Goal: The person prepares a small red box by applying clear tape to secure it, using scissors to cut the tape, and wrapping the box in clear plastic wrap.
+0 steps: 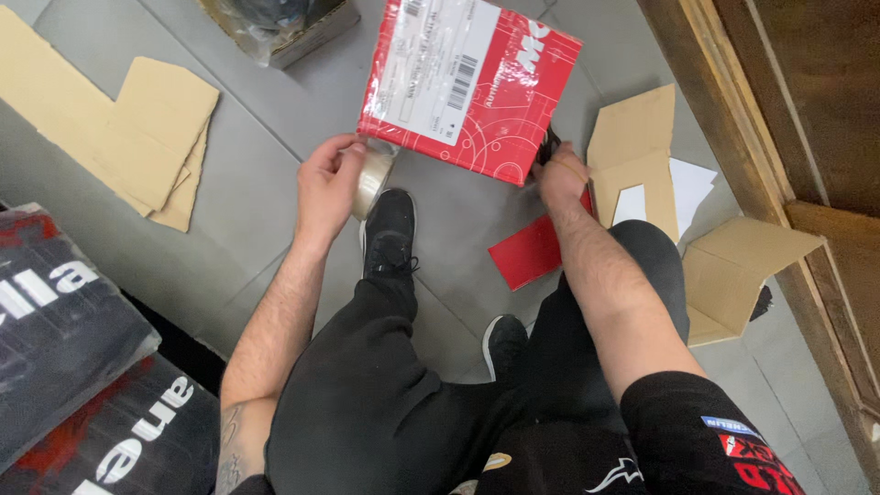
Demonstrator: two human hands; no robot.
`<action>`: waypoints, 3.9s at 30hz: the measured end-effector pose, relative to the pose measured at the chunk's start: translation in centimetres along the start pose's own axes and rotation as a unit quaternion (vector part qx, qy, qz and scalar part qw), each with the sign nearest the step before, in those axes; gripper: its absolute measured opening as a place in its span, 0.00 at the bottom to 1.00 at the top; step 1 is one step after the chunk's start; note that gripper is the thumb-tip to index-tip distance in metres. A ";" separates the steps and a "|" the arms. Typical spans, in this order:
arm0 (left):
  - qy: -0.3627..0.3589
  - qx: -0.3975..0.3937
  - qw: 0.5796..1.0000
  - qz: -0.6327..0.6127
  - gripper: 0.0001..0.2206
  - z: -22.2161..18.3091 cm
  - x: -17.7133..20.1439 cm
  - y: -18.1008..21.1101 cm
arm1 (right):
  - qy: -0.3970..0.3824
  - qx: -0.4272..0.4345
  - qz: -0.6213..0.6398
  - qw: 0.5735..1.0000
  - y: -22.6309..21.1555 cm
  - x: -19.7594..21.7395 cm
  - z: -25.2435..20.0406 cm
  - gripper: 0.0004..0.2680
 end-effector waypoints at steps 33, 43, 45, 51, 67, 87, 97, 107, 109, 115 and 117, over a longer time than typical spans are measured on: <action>-0.038 -0.015 0.999 0.025 0.07 1.3 -0.2 -1.1 | -0.311 0.272 0.051 0.909 -12.2 27.8 -20.8 0.21; -0.052 -0.025 0.998 0.031 0.08 1.3 0.1 -1.2 | -0.301 0.296 0.127 0.898 -11.3 24.3 -18.2 0.12; -0.053 -0.033 0.998 0.033 0.08 1.3 0.2 -1.1 | -0.304 0.300 0.145 0.893 -11.2 23.8 -18.2 0.12; -0.058 -0.027 0.997 0.051 0.08 1.2 0.4 -1.5 | -0.311 0.293 0.155 0.891 -11.6 24.1 -18.0 0.13; -0.296 -0.015 0.899 0.323 0.12 -1.1 -0.4 -6.6 | -0.247 0.337 -0.064 0.906 -12.5 10.7 -17.4 0.18; -0.229 -0.194 0.944 0.138 0.02 -6.6 -6.9 5.5 | -0.118 0.160 0.608 0.768 -9.2 13.1 -26.3 0.08; -0.220 -0.440 0.866 0.094 0.01 -3.6 -12.3 12.9 | -0.047 0.070 0.653 0.752 -8.4 7.1 -25.5 0.15; -0.193 -0.395 0.894 0.090 0.01 -2.3 -14.0 14.2 | -0.008 0.007 0.617 0.787 -9.3 12.1 -24.9 0.20; -0.184 -0.405 0.891 0.092 0.01 -2.0 -14.1 13.8 | -0.025 0.000 0.614 0.789 -9.4 12.5 -24.7 0.20; -0.157 -0.439 0.879 0.103 0.01 -1.7 -14.3 13.3 | -0.035 -0.006 0.609 0.792 -10.0 11.8 -24.0 0.21; -0.151 -0.444 0.877 0.106 0.01 -1.6 -14.4 13.2 | -0.035 -0.006 0.615 0.788 -10.1 11.9 -23.9 0.21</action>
Point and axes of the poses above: each hand's wrist, its own z-axis towards the middle knuckle, its own x-axis out of the back of the hand, y = z × x, the point moved 5 cm from there along z, towards the middle knuckle, and after that the axes turned 2 degrees about -x, right-handed, at the moved point
